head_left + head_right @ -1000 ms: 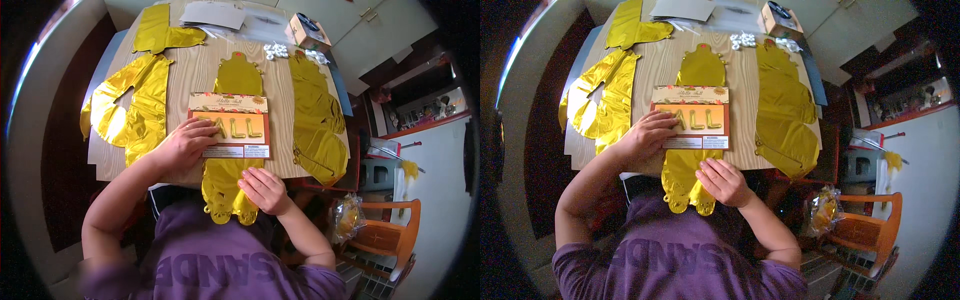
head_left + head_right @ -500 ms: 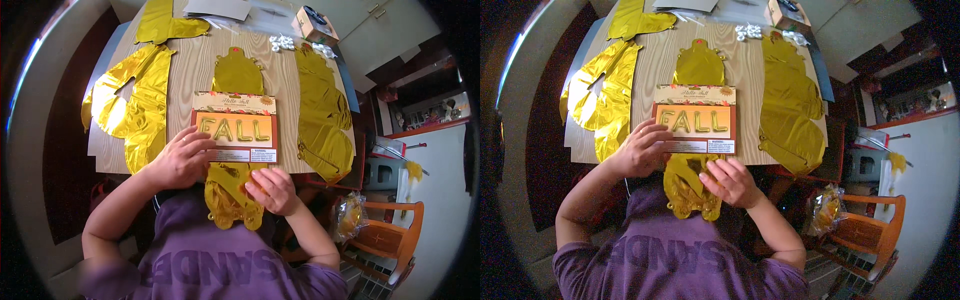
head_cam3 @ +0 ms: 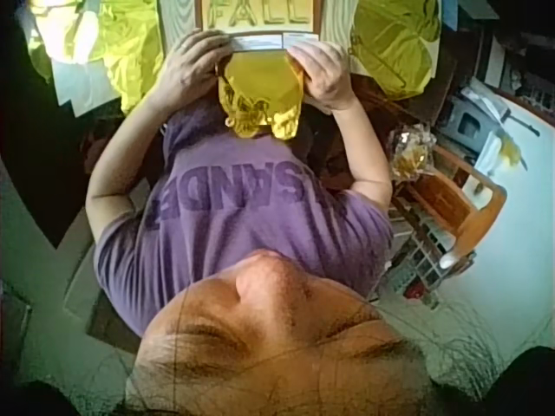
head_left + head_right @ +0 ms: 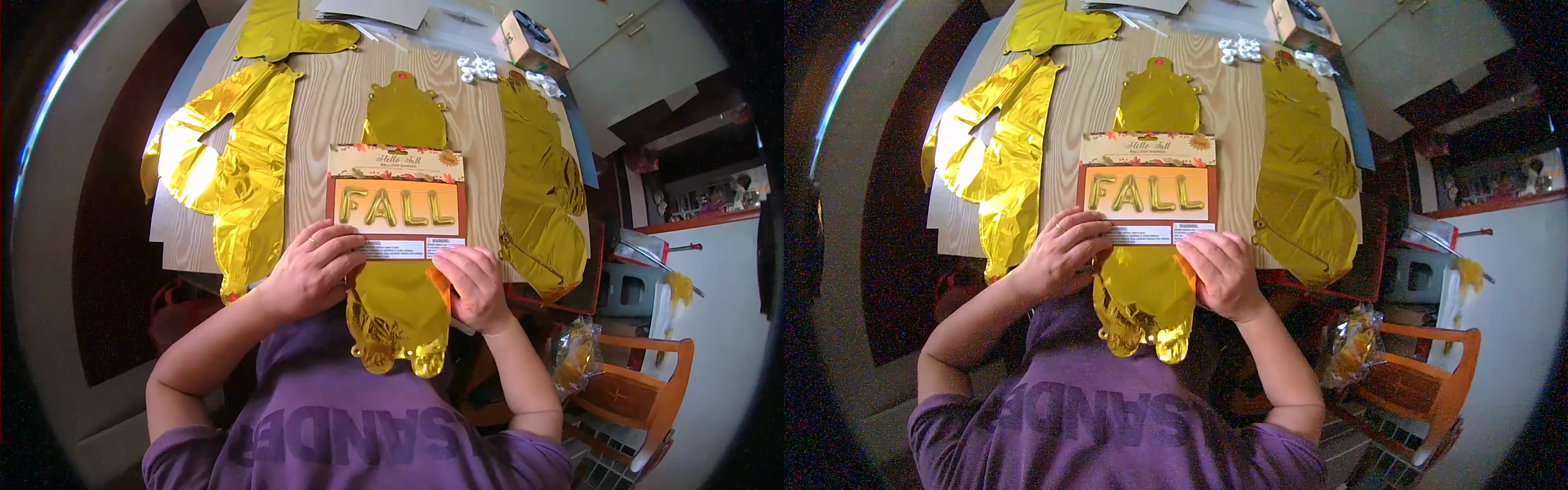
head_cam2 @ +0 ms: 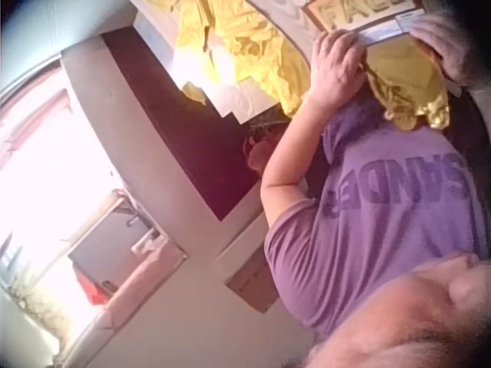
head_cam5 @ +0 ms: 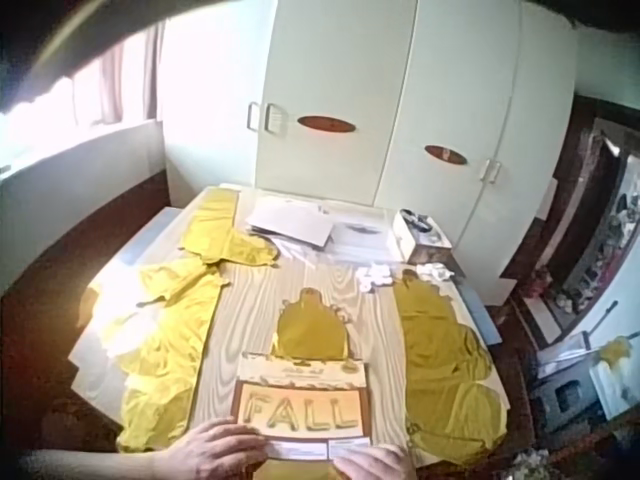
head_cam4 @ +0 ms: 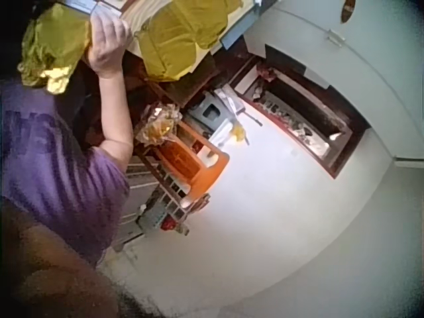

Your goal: Folding and placing gold foil decorative items into plastic sleeves with card backings.

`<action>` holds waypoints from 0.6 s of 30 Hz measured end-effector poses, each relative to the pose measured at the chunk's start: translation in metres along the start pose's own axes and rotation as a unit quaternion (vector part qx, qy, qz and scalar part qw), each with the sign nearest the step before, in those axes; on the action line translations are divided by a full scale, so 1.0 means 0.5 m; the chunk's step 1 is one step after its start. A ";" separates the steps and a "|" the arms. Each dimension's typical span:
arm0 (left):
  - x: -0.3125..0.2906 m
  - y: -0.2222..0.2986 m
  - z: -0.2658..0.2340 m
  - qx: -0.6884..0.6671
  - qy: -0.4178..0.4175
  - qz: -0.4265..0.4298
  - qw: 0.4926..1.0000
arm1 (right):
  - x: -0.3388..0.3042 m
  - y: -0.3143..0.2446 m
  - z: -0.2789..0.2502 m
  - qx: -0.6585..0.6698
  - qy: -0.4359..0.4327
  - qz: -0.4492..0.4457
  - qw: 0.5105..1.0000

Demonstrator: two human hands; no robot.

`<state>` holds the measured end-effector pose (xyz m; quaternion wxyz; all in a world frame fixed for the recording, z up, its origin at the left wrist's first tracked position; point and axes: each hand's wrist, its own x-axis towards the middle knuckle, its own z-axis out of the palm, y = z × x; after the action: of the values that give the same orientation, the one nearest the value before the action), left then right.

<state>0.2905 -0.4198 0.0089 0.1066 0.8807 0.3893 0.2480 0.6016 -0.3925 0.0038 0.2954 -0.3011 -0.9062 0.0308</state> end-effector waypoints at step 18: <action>0.034 0.006 0.004 -0.115 0.150 -0.226 0.956 | 0.083 0.016 -0.010 0.137 -0.054 0.287 0.946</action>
<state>0.3033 -0.4094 0.0143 0.2008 0.7042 0.5583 0.3899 0.5818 -0.3633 0.0272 0.2632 -0.5031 -0.7828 0.2547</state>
